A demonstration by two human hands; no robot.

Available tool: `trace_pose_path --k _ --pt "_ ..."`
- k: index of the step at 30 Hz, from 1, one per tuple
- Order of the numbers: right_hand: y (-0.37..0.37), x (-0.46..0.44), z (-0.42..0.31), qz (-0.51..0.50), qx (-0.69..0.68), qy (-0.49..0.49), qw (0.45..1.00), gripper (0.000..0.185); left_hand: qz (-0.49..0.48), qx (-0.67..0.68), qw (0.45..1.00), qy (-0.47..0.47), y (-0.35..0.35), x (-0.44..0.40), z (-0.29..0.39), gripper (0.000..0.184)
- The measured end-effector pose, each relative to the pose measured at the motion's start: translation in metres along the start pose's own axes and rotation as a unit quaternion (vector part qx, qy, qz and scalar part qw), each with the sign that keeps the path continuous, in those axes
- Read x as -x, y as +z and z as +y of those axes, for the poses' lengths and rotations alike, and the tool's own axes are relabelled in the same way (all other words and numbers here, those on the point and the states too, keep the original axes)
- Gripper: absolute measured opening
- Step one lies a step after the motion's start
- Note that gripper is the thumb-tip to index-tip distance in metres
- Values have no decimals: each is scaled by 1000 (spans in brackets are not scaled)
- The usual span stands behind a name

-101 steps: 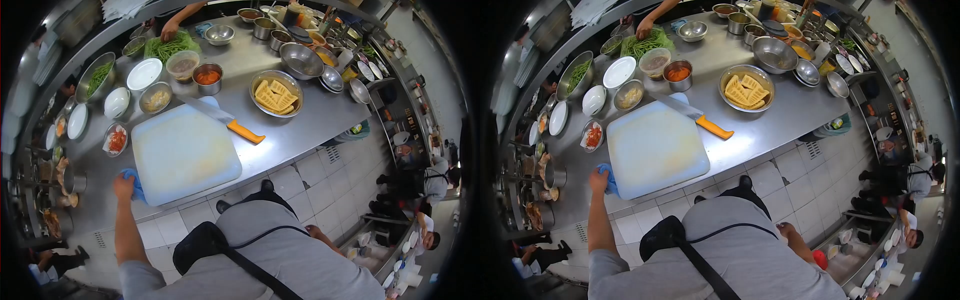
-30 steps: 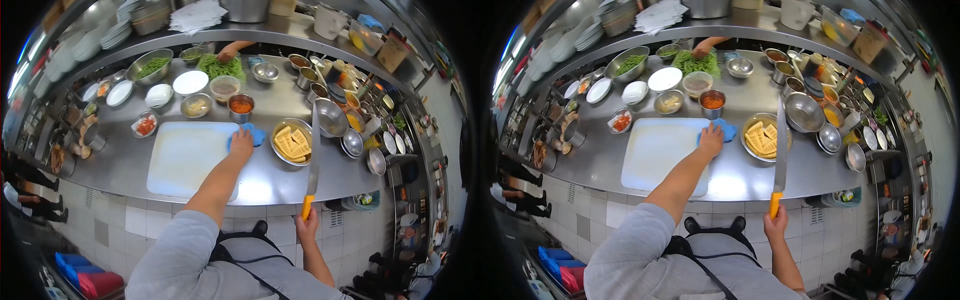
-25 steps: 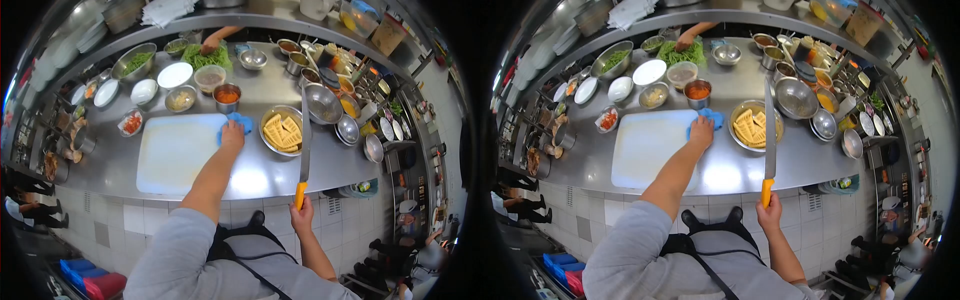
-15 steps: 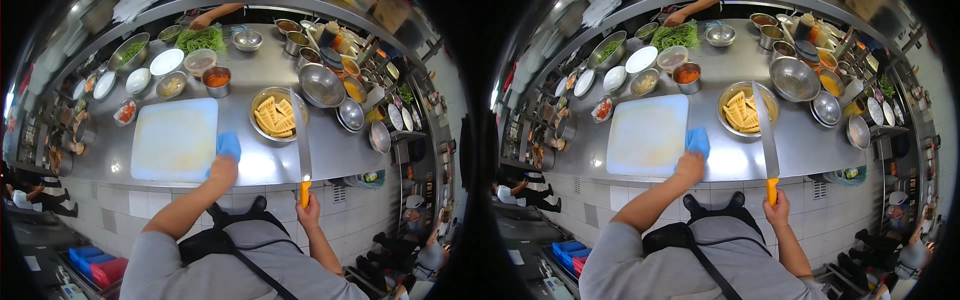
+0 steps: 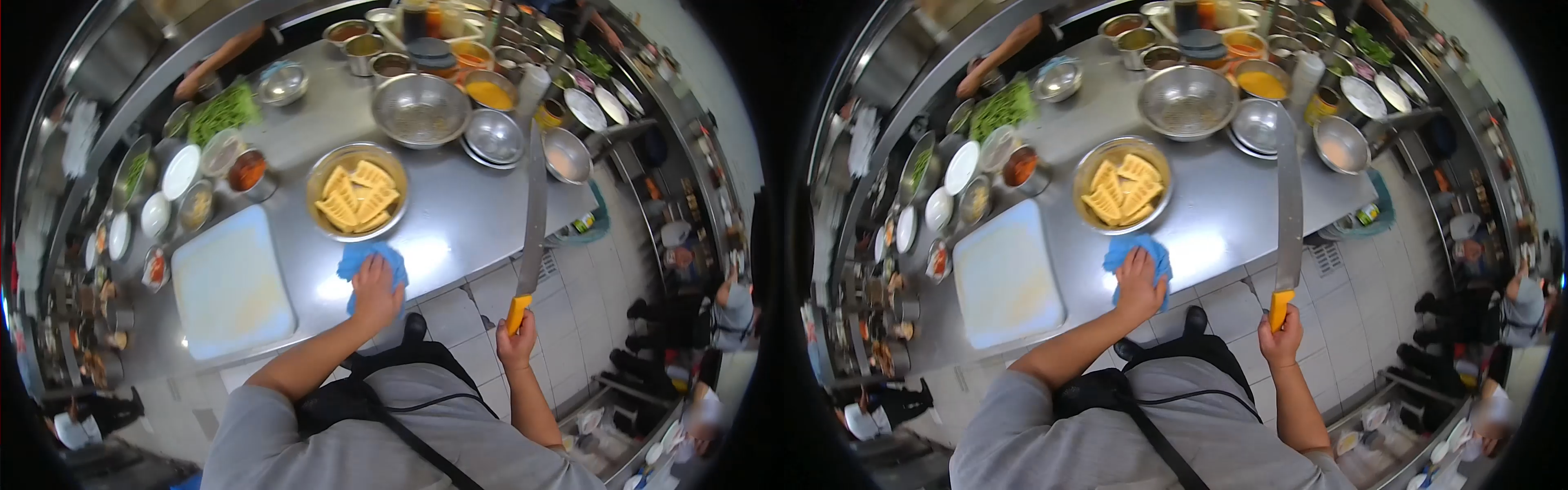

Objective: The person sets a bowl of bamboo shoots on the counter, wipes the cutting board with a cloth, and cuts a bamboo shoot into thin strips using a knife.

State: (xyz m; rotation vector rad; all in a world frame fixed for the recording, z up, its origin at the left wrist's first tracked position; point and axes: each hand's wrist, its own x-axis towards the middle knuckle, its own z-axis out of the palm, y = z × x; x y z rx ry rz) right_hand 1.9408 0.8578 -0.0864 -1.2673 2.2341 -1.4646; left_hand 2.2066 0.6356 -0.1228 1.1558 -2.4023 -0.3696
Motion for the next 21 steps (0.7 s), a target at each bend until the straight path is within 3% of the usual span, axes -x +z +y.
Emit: trace_pose_path --k 4,6,9,13,17,21 --pt "-51 33 14 68 91 36 993 30 9 -56 997 -52 56 -117 54 68" --pt "-75 60 16 86 126 82 985 30 13 -22 986 -162 84 -179 66 68" --pt "-101 100 6 110 190 101 970 29 18 -35 989 -144 104 -246 94 64" --pt "-96 145 -6 145 195 164 956 28 -14 0 1000 13 152 -252 125 59" --pt "-64 147 -14 148 86 198 965 27 -209 91 939 256 127 -195 134 61" --pt "-33 121 -16 108 -47 184 976 23 -231 136 915 303 75 -141 64 65"
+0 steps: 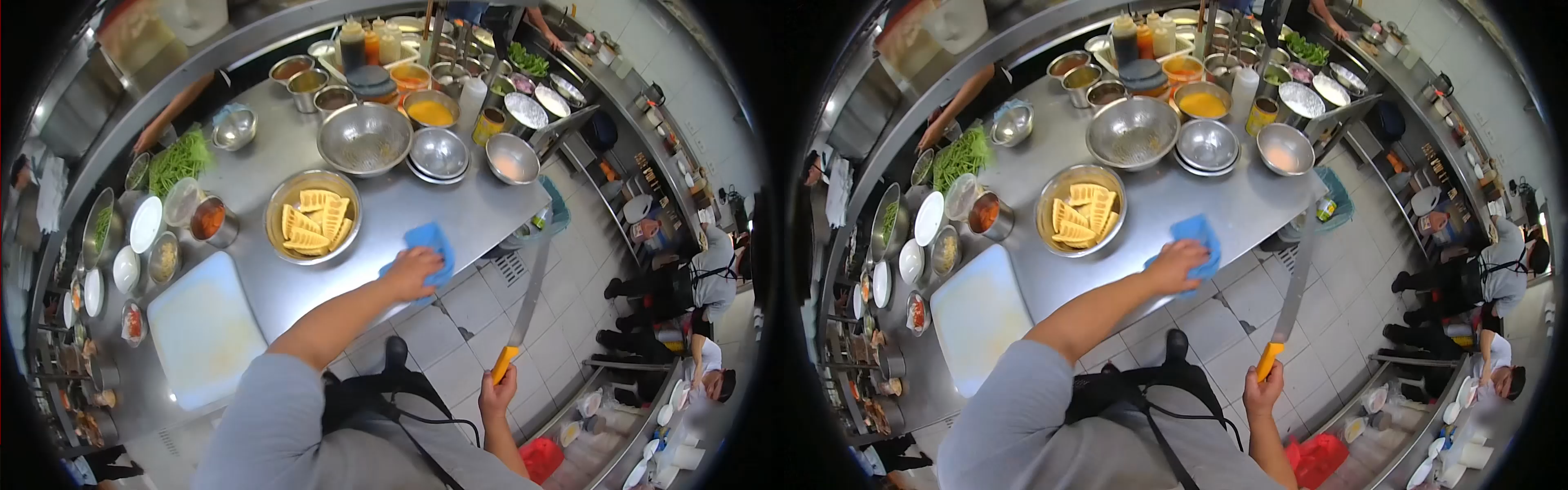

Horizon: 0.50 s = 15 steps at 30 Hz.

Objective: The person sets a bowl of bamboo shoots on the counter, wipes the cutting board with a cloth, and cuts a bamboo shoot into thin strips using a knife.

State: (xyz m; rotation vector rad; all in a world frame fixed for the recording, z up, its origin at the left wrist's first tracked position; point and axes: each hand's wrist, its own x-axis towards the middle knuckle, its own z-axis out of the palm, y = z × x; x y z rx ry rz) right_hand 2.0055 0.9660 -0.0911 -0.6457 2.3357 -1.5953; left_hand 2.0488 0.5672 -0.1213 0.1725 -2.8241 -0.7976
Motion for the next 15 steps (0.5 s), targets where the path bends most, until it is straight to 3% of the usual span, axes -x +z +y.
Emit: trace_pose_path --k 5,7,9,11,12,15 --pt "47 -29 -17 -63 -53 -33 996 25 -46 6 999 -26 -60 149 -15 60" --pt "70 -37 -12 -62 -64 -93 992 26 -149 19 987 -63 -94 213 -11 55" --pt "97 -33 -22 -47 -49 -130 989 26 -100 18 985 -140 -142 274 -4 53" --pt "128 -9 -49 -36 -51 -140 988 23 -41 207 924 -318 -205 341 10 53" --pt "146 12 -65 -68 -55 -147 985 23 -19 210 916 -342 -230 388 13 53" --pt "191 78 -81 -61 -72 -123 988 23 169 226 897 -339 -281 526 24 49"
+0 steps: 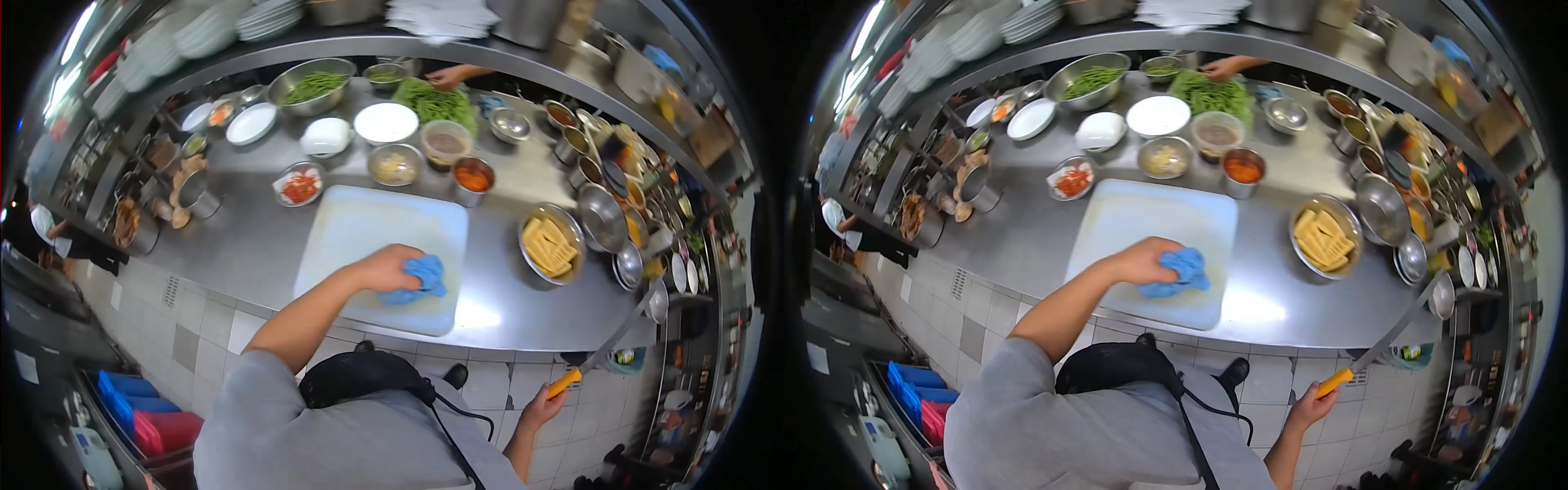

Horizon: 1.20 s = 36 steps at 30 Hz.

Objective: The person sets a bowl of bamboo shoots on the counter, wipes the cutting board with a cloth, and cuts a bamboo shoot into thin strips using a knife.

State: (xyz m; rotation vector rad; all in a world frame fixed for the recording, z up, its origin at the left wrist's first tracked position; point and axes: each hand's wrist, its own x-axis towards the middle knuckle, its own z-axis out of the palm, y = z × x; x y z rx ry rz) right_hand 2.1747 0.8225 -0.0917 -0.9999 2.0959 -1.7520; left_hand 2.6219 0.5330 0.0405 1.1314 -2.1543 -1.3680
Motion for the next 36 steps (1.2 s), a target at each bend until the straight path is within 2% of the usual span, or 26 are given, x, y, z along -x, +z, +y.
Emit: trace_pose_path --k 1,3,5,6,7,8,11,18,20,23,25,27,29,30,34,36 --pt "16 23 5 -17 -19 21 999 23 33 26 999 0 -31 37 -18 48" --pt "45 60 1 -30 -31 41 998 22 159 113 980 -42 -71 105 -59 46" --pt "73 92 -19 -30 -10 26 999 22 257 91 959 -78 -91 151 -113 49" --pt "83 108 -27 -25 -9 27 999 22 254 91 960 -76 -91 167 -153 49" --pt "90 124 -33 -39 -12 47 998 28 291 -124 939 -135 -87 179 -198 49" --pt "97 138 -39 -53 -15 67 996 34 315 -332 869 -187 -88 185 -229 49" --pt "119 167 -58 -63 -11 58 996 34 335 -349 864 -137 -95 162 -254 47" --pt "156 173 -113 -133 39 43 989 28 376 -315 861 -134 -153 76 -268 45" --pt "163 177 -109 -106 27 5 994 25 379 -309 861 -142 -163 80 -274 44" --pt "164 181 -117 -128 29 14 991 26 365 -319 867 -118 -175 93 -291 46" --pt "160 182 -118 -134 63 6 989 28 397 -348 826 -197 -202 124 -318 50" --pt "151 181 -114 -135 91 0 987 29 438 -381 748 -321 -243 168 -355 52" --pt "140 176 -108 -163 132 -11 978 28 527 -380 681 -338 -281 243 -413 54" --pt "139 174 -111 -165 130 -9 978 28 524 -333 663 -419 -293 281 -409 54" --pt "135 163 -110 -204 156 -17 966 26 541 -341 520 -566 -260 397 -398 50" --pt "142 151 -104 -222 143 -25 964 26 558 -281 503 -597 -231 411 -342 46"
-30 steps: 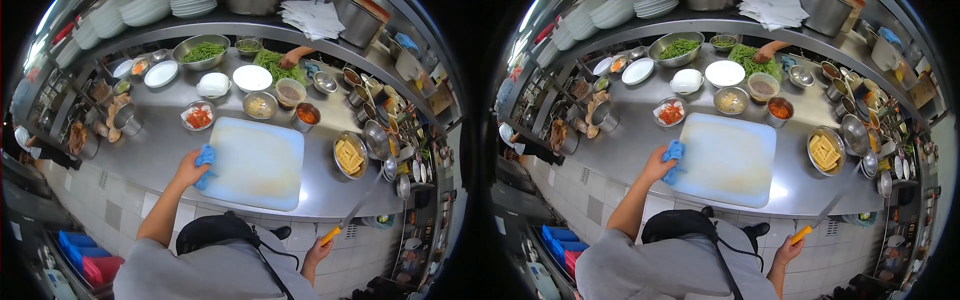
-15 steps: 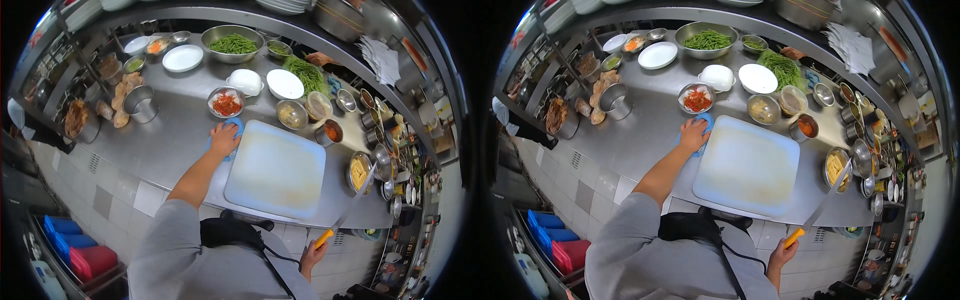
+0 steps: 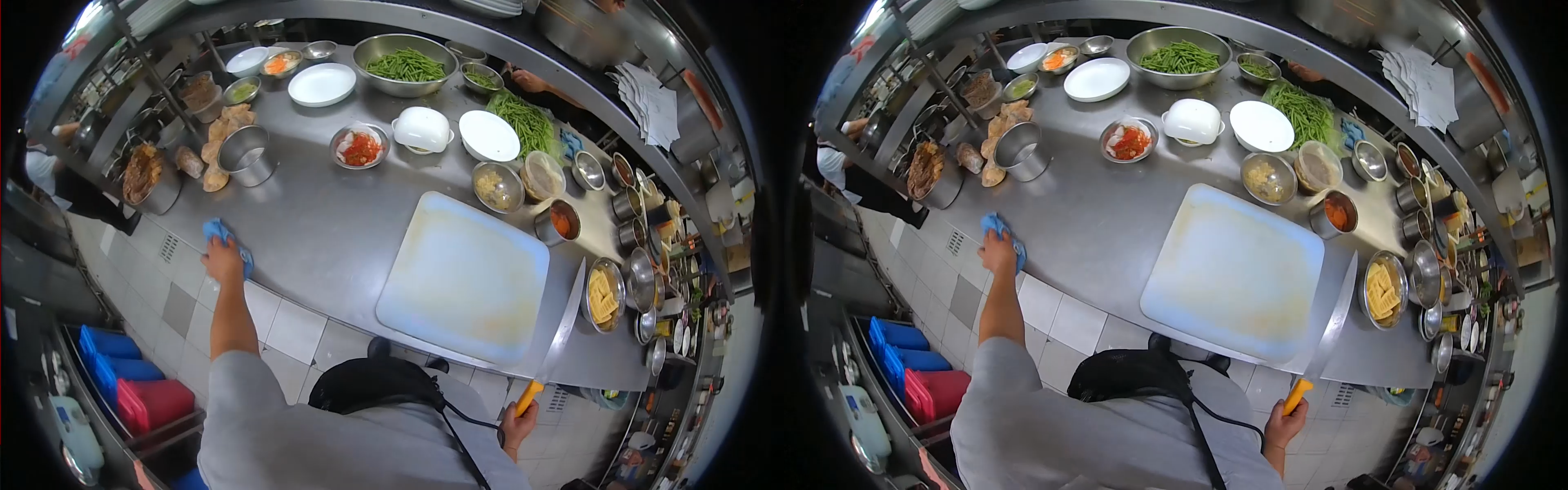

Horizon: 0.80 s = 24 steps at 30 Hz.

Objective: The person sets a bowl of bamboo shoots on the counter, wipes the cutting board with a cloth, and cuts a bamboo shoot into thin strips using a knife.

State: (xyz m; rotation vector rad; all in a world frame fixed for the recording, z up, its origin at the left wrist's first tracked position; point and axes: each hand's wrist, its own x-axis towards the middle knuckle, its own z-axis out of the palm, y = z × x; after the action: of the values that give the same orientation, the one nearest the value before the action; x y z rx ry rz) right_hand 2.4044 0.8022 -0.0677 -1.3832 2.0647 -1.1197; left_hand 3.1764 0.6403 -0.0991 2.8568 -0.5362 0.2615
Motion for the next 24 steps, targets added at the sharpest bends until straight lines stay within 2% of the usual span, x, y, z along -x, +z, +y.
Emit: trace_pose_path --k 3,4,6,7,8,9,10,11,12,13,14,15,17,19,20,22,23,24 --pt "13 -24 1 -21 21 -36 999 27 35 9 999 13 16 48 -28 45" --pt "19 -34 -2 -24 12 -42 999 27 53 35 996 62 28 67 -35 45" --pt "34 -56 -14 -47 50 -139 988 30 83 102 975 178 39 114 -38 45" --pt "37 -70 -33 -96 95 -135 982 31 5 121 974 190 9 140 -21 46" --pt "42 -84 -51 -102 87 -143 981 31 -20 145 964 224 -1 156 -12 46" --pt "47 -98 -69 -183 114 -139 967 30 -91 124 961 230 -34 169 5 41" --pt "52 -109 -85 -260 142 -135 946 29 -83 123 963 223 -41 169 14 41" --pt "62 -118 -94 -280 139 -167 935 30 -255 275 919 122 -46 167 23 38" --pt "74 -126 -102 -299 138 -198 923 30 -411 414 812 17 -51 169 33 35" --pt "85 -131 -116 -314 115 -219 917 32 -406 419 812 16 -70 176 47 35" --pt "97 -133 -132 -328 91 -239 910 33 -451 579 677 -53 -90 185 60 37" --pt "106 -132 -152 -336 93 -254 902 36 -475 709 508 -118 -115 196 75 40" --pt "126 -125 -195 -351 107 -284 886 40 -504 737 426 -149 -158 226 104 41" --pt "143 -110 -222 -360 117 -300 876 43 -554 775 292 -83 -194 269 129 49" --pt "154 -103 -228 -370 111 -338 858 43 -552 776 293 -83 -190 289 136 49" --pt "158 -90 -242 -380 103 -377 838 43 -543 700 463 -22 -182 317 140 50" --pt "152 -86 -250 -395 129 -358 836 43 -541 701 463 -22 -181 318 139 50" --pt "146 -84 -257 -410 155 -339 833 42 -511 706 489 -30 -187 316 141 49"
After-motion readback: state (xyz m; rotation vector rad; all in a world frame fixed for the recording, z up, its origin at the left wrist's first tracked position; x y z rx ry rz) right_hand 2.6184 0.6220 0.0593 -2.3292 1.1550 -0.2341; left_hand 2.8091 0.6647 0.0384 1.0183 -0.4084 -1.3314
